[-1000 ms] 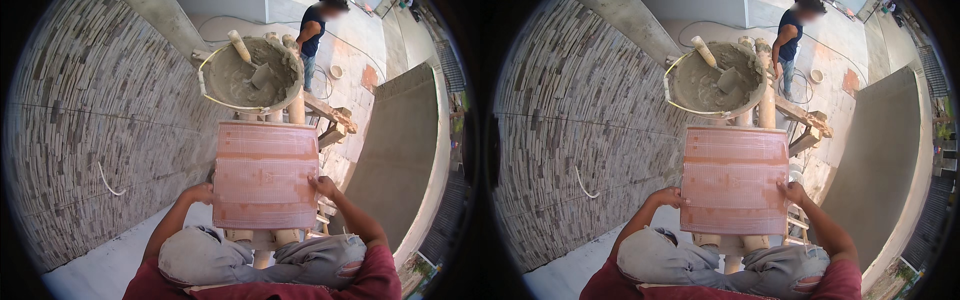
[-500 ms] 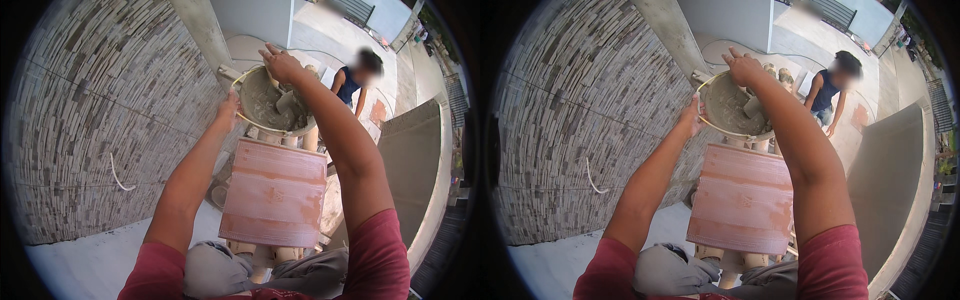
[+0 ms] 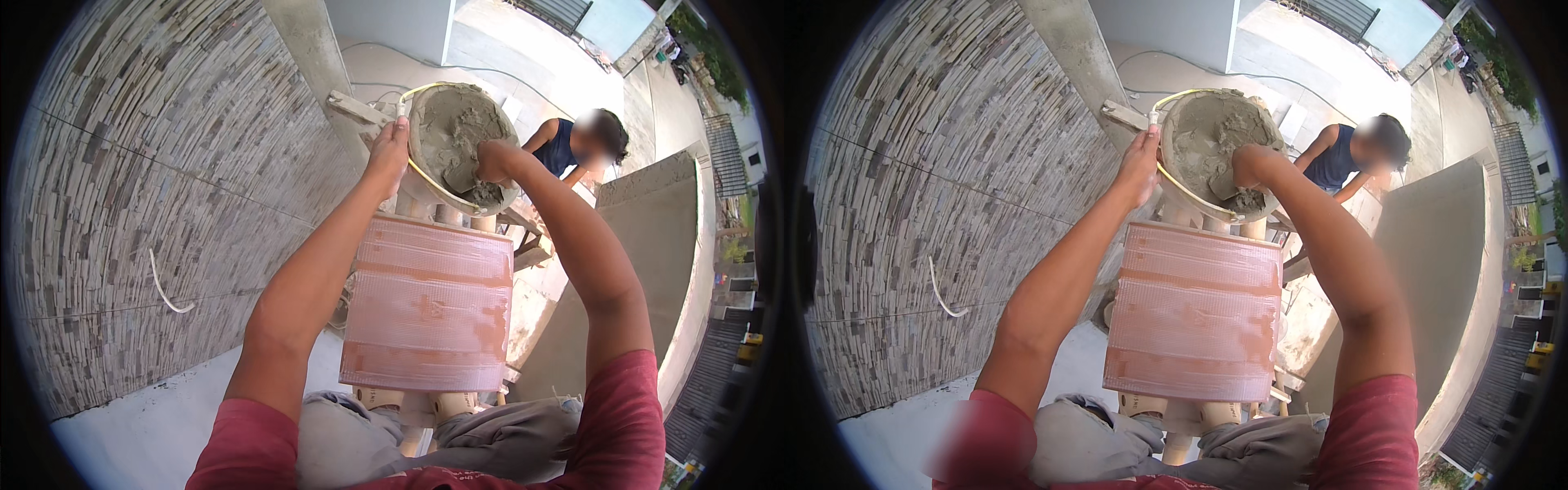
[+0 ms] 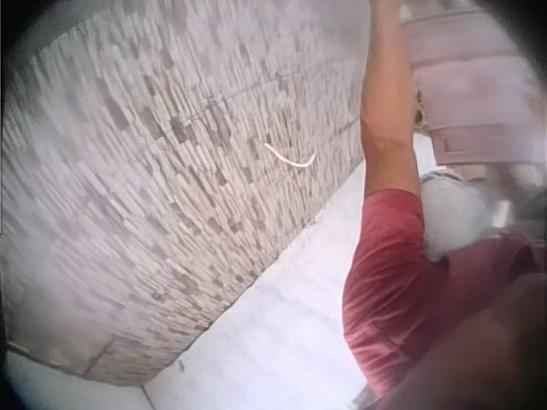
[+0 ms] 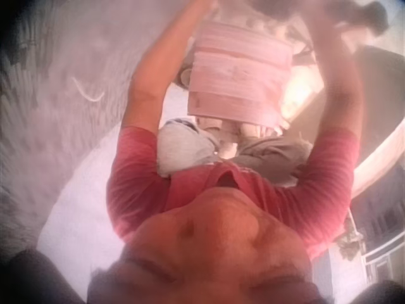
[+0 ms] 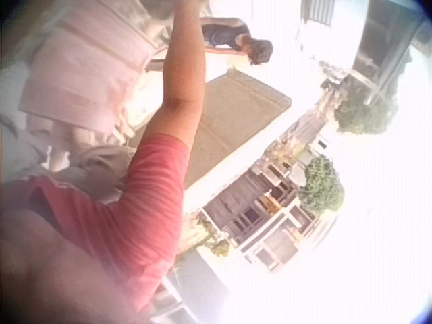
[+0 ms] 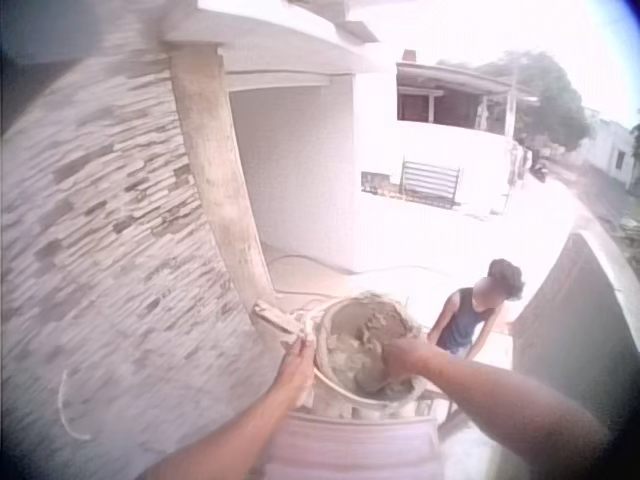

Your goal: The person scoops mortar from a bucket and spreads it evenly on the back of a stone tile using a trowel. They then lift the tile and press it onto a wall, tapping it with a hammer to secure it in place.

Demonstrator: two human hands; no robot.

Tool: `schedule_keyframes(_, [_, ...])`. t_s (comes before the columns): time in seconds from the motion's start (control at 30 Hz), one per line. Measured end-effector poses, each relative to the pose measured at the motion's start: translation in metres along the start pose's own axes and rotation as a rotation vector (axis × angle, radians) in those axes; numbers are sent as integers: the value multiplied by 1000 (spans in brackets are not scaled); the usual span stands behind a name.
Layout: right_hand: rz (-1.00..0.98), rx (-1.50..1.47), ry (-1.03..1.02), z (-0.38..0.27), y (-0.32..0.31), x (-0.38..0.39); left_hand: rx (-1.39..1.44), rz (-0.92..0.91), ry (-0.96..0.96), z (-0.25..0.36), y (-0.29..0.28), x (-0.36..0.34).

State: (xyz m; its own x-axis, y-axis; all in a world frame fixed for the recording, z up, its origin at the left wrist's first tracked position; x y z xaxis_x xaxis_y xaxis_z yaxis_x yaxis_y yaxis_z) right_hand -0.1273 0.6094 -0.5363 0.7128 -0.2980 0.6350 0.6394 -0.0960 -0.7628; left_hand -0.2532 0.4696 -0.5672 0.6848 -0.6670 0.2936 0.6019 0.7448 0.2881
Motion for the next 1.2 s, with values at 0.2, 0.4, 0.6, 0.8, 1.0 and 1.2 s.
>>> schedule_keyframes(0.2, [251,-92,64,25,-1,83,-429,-119,172,27,50,11])
schedule_keyframes(0.4, [500,-23,282,64,28,177,-600,-84,310,32,95,22])
schedule_keyframes(0.6, [295,-99,356,88,96,173,-558,106,321,24,79,13])
schedule_keyframes(0.8, [-35,-602,144,48,146,126,-465,128,272,17,81,13])
schedule_keyframes(1.0, [-269,-1264,206,13,174,110,-488,72,332,19,81,-1])
schedule_keyframes(1.2, [213,-736,92,8,126,120,-624,-116,329,19,122,5])
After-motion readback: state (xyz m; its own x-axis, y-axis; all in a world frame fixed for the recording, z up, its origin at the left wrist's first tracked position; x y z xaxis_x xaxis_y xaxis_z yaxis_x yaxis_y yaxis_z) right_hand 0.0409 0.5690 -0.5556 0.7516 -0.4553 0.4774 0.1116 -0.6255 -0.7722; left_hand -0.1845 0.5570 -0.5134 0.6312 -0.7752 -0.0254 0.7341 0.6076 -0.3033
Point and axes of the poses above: each hand's wrist, its own x-axis away from the middle knuckle, its own y-axis out of the palm, z = x × y, the point moved 9 cm from there along -x, towards the middle knuckle, and after that the axes turned 7 degrees about x, right-handed, at the moved point
